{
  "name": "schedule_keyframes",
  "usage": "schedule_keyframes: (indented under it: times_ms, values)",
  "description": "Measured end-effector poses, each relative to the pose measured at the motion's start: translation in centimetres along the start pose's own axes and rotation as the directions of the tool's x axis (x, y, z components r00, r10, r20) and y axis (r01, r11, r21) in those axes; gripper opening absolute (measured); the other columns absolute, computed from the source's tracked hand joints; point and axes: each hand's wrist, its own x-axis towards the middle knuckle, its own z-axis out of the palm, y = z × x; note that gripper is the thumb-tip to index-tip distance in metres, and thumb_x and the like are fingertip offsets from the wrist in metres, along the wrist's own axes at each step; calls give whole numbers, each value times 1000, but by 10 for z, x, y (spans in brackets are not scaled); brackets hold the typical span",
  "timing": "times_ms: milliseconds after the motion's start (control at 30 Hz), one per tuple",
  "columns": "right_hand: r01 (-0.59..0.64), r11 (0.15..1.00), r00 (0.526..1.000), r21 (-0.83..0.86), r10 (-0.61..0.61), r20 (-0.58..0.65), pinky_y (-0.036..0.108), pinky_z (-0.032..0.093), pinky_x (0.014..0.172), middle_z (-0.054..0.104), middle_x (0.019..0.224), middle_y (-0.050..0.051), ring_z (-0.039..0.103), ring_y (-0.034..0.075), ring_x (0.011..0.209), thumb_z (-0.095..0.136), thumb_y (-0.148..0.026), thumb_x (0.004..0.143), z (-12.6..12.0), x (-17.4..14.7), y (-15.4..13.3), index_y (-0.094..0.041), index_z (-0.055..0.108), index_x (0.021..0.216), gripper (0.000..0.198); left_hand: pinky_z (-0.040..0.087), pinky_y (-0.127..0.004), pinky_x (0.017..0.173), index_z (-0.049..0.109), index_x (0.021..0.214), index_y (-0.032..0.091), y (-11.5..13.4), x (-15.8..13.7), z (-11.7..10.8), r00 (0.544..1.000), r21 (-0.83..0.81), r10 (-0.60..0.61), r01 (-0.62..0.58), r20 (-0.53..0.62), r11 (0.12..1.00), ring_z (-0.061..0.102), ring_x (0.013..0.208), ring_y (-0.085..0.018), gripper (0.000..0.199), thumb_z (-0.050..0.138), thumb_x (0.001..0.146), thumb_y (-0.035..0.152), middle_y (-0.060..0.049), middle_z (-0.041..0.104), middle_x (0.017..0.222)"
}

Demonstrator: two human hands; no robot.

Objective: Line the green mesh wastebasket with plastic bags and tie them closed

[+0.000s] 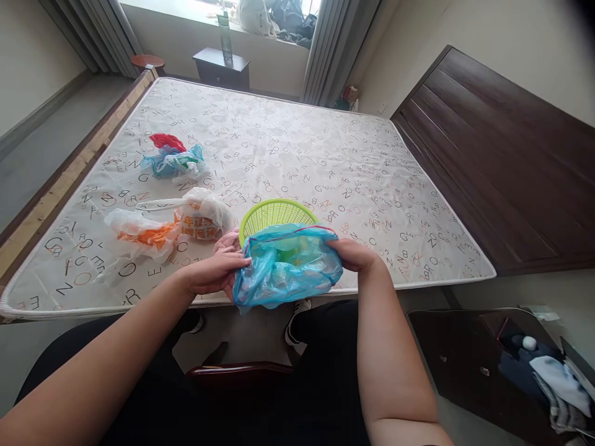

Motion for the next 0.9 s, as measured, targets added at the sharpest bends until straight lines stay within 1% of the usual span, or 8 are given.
schedule_keyframes:
  times_ms: [67, 133, 267, 400, 533, 667, 800, 900]
  values:
    - [-53, 992, 999, -111, 53, -2, 30, 59, 52, 80, 85, 6, 71, 21, 67, 86, -47, 78, -6, 2, 2, -23, 78, 98, 32, 63, -29, 61, 76, 105, 19, 0, 2, -10, 996, 128, -93, 91, 6, 988, 78, 77, -25, 32, 85, 74, 17, -10, 75, 93]
    - [-73, 977, 996, -201, 64, -54, 28, 55, 46, 79, 81, 5, 70, 20, 63, 88, -48, 76, -13, 5, 4, -24, 78, 100, 36, 61, -26, 57, 78, 97, 19, 2, 4, -22, 994, 230, -110, 102, 22, 968, 78, 76, -24, 28, 87, 70, 18, -11, 74, 97]
    - [10, 946, 988, -325, -58, -140, 28, 56, 53, 79, 88, 4, 70, 20, 70, 86, -45, 76, -26, 16, 9, -24, 77, 101, 34, 55, -21, 49, 80, 91, 20, 8, 13, -38, 990, 458, -109, 59, 84, 887, 73, 69, -20, 29, 89, 64, 16, -8, 72, 94]
    - [105, 879, 926, -466, -258, -277, 27, 56, 63, 78, 92, 4, 68, 17, 74, 77, -44, 81, -30, 29, 13, -21, 76, 98, 29, 57, -25, 55, 79, 98, 18, 8, 25, -39, 988, 589, 139, -71, -71, 805, 72, 70, -22, 34, 86, 65, 21, -8, 74, 90]
    - [214, 844, 851, -492, -408, -330, 34, 60, 82, 72, 121, 9, 71, 21, 96, 74, -34, 79, -23, 35, 9, -23, 66, 124, 47, 61, -34, 81, 73, 109, 19, 10, 34, -33, 883, 600, 420, -222, -211, 769, 73, 98, -27, 45, 80, 65, 23, -8, 76, 105]
    - [373, 827, 857, -420, -481, -185, 41, 55, 105, 55, 152, 13, 64, 25, 127, 71, -24, 77, -11, 33, 3, -26, 53, 143, 68, 57, -42, 101, 64, 122, 20, 13, 35, -28, 860, 483, 493, -380, -130, 789, 65, 126, -30, 57, 77, 66, 22, -11, 72, 130]
    - [361, 725, 843, -586, -523, -128, 46, 53, 106, 59, 147, 11, 63, 27, 125, 72, -28, 79, 1, 33, 1, -27, 59, 140, 63, 56, -43, 102, 63, 125, 19, 5, 42, -27, 839, 493, 532, -417, -115, 763, 65, 127, -30, 60, 82, 70, 34, -13, 70, 132]
    - [356, 595, 778, -721, -616, -123, 46, 50, 107, 64, 136, 10, 62, 27, 120, 70, -28, 79, 9, 39, 2, -24, 67, 129, 51, 57, -43, 97, 64, 129, 18, -3, 50, -28, 798, 611, 582, -384, -157, 692, 70, 115, -30, 61, 80, 76, 44, -13, 73, 123]
